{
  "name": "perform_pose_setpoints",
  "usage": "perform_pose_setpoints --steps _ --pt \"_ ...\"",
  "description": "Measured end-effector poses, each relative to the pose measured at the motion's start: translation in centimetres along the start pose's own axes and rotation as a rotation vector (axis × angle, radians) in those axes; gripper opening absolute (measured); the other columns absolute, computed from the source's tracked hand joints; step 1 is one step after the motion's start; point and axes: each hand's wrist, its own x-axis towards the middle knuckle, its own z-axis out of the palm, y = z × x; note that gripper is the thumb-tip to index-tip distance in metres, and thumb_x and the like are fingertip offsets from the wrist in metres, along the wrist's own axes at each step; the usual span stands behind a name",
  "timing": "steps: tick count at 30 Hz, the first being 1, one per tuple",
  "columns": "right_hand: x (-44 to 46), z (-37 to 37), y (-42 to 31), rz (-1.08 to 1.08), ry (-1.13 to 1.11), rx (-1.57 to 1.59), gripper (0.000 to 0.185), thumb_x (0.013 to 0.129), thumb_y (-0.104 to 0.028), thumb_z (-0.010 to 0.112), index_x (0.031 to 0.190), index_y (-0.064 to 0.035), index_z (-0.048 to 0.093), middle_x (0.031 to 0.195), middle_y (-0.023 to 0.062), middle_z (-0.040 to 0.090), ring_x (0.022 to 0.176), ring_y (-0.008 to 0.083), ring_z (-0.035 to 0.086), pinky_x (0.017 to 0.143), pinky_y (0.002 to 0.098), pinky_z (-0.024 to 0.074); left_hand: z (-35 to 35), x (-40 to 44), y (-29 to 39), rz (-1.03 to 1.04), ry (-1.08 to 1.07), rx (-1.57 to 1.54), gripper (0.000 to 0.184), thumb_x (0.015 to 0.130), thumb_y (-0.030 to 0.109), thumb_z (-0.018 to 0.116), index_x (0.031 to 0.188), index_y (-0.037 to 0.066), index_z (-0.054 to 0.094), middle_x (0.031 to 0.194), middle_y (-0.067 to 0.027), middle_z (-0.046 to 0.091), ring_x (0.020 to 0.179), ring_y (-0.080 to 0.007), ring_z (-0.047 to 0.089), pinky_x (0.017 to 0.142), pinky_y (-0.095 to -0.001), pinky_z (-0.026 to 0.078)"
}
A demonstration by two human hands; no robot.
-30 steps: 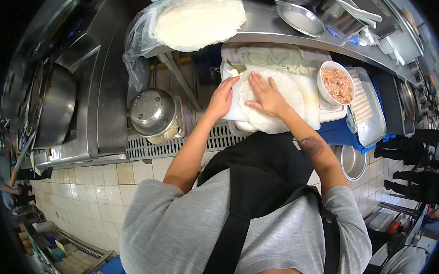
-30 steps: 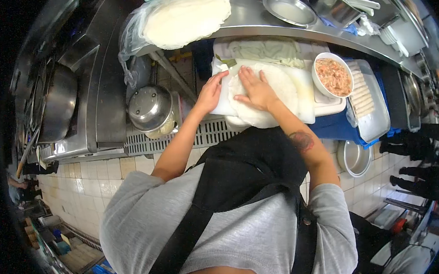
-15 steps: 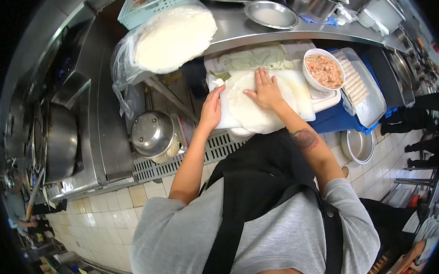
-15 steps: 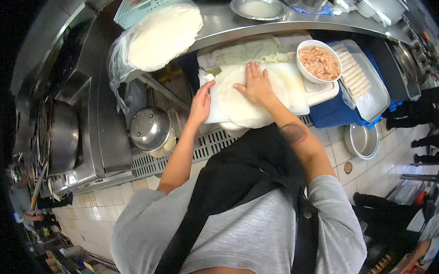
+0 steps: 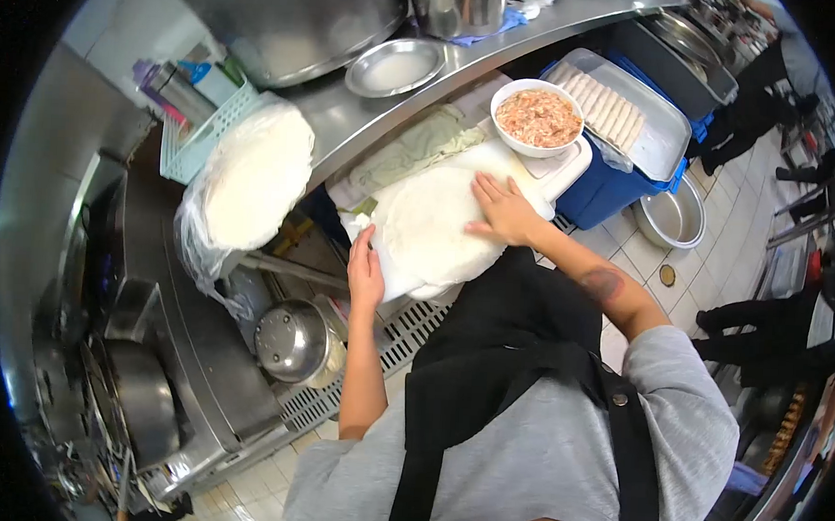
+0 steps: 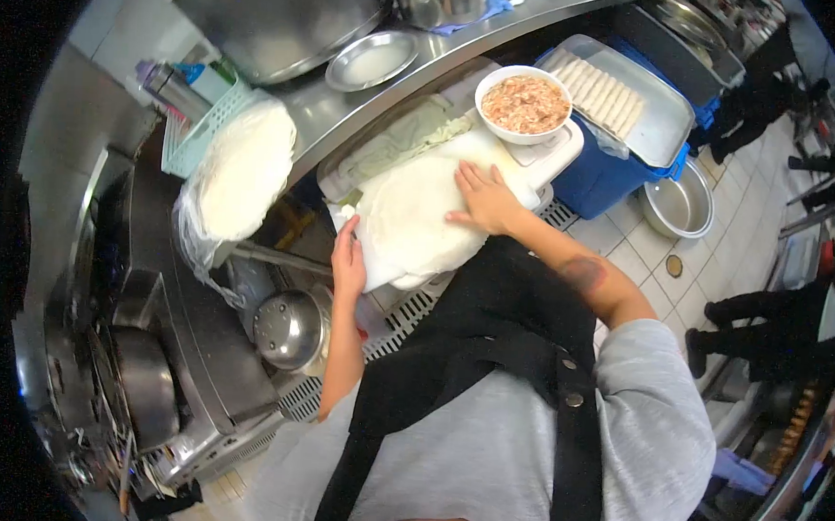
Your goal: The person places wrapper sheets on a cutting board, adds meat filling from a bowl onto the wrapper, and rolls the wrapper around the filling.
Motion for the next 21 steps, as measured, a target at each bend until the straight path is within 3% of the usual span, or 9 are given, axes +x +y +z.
perform_pose_setpoints --steps 3,6,8,10,12,18,21 --pt "-4.1 0.1 2.7 -0.030 0.079 -0.017 0.081 0.095 -0.059 0.051 0.146 0.0026 0.039 0.154 0.0238 0.038 0.142 0.0366 0.037 0.116 0.0576 0.0271 -0.1 0.1 -0.1 0.002 -0.010 0.021 0.047 0.091 -0.002 0.046 0.138 0.004 0.052 0.139 -0.0203 0.055 0.131 -0.0376 0.049 0.111 -0.0415 0.037" --pt "-4.0 -5.3 5.1 0.058 -0.016 0.188 0.055 0.092 -0.046 0.062 0.122 0.0007 0.063 0.120 0.0240 0.063 0.114 0.0385 0.060 0.101 0.0493 0.0452 0.1 0.1 0.2 -0.001 -0.016 0.033 0.046 0.093 0.000 0.047 0.138 0.004 0.052 0.140 -0.0200 0.054 0.132 -0.0378 0.048 0.112 -0.0415 0.036" --pt "-1.9 -6.2 8.2 0.057 0.360 0.136 0.034 0.083 -0.028 0.072 0.105 -0.0018 0.068 0.098 0.0191 0.067 0.093 0.0371 0.066 0.090 0.0448 0.0507 -0.1 0.1 0.3 -0.004 -0.015 0.040 0.045 0.093 0.000 0.047 0.138 0.004 0.052 0.140 -0.0197 0.054 0.132 -0.0374 0.049 0.112 -0.0415 0.036" --pt "2.4 -7.0 12.7 0.043 0.619 0.143 0.035 0.077 -0.016 0.073 0.110 -0.0042 0.068 0.106 0.0183 0.066 0.100 0.0358 0.065 0.090 0.0450 0.0519 -0.1 0.1 0.5 -0.001 -0.012 0.029 0.045 0.093 0.000 0.048 0.138 0.004 0.053 0.140 -0.0190 0.054 0.131 -0.0371 0.049 0.112 -0.0414 0.037" --pt "6.1 -8.6 16.3 0.027 0.691 0.003 0.041 0.075 -0.011 0.074 0.115 -0.0071 0.068 0.113 0.0156 0.066 0.103 0.0355 0.064 0.092 0.0450 0.0521 -0.1 0.0 0.5 0.000 -0.008 0.021 0.045 0.093 0.001 0.048 0.138 0.004 0.053 0.140 -0.0184 0.055 0.131 -0.0367 0.049 0.112 -0.0413 0.037" --pt "11.1 -11.1 18.8 0.048 0.035 -0.018 0.054 0.068 -0.010 0.078 0.121 -0.0159 0.068 0.124 0.0118 0.064 0.113 0.0335 0.063 0.098 0.0428 0.0509 0.1 0.0 -0.1 -0.003 0.002 -0.010 0.046 0.091 -0.002 0.049 0.137 0.003 0.054 0.140 -0.0180 0.056 0.132 -0.0356 0.050 0.112 -0.0404 0.036" --pt "11.7 -10.6 19.1 0.086 0.075 -0.029 0.053 0.064 -0.013 0.083 0.115 -0.0140 0.070 0.117 0.0138 0.068 0.108 0.0344 0.065 0.093 0.0436 0.0529 -0.1 0.1 0.7 0.003 -0.001 0.007 0.047 0.090 -0.004 0.049 0.136 0.002 0.054 0.139 -0.0186 0.056 0.132 -0.0358 0.050 0.112 -0.0398 0.036"
